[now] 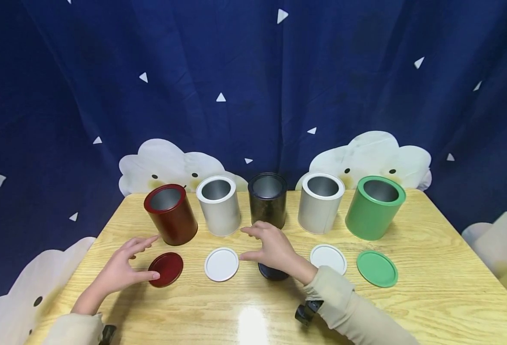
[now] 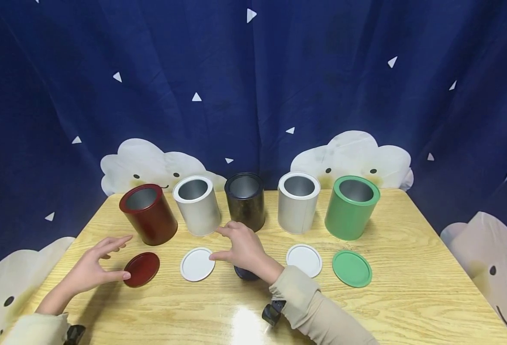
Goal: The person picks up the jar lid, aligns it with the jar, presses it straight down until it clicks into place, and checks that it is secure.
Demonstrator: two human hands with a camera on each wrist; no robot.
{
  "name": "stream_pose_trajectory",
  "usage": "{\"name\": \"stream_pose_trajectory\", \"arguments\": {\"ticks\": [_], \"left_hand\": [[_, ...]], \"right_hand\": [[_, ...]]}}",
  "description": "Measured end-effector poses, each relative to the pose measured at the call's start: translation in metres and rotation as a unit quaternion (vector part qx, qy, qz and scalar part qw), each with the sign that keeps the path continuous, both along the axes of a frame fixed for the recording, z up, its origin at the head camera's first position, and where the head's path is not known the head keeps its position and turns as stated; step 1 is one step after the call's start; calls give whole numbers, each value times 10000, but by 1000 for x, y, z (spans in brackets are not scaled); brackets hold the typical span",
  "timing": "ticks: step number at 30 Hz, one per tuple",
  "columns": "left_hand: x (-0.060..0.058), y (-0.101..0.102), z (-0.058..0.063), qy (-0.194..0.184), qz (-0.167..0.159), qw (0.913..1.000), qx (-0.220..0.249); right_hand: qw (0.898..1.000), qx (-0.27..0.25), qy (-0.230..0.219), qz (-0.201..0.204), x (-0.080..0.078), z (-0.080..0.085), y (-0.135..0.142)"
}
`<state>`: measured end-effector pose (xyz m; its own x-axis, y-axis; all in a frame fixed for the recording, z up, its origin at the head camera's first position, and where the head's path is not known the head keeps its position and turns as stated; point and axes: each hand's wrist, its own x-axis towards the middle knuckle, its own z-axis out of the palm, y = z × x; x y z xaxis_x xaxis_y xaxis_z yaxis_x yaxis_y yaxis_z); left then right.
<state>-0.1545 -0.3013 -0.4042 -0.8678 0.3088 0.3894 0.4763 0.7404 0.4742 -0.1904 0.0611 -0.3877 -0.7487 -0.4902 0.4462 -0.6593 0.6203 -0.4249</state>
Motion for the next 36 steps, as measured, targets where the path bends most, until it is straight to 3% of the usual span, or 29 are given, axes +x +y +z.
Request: {"name": "stream_pose_trajectory", "arguments": {"ticks": [10,27,36], "left_hand": [[-5,-17,-7,-430,-25,9991,45],[-9,-31,-20,-997,-345,9944,112],[-15,-40,-27,-1082,-503,9928,86]], "right_hand": [[9986,417,-128,287,-3,3,-36],[9944,856,-576,233,-19,-16,-85],[9898,1134,-721,463,-21,-26,-109]]}}
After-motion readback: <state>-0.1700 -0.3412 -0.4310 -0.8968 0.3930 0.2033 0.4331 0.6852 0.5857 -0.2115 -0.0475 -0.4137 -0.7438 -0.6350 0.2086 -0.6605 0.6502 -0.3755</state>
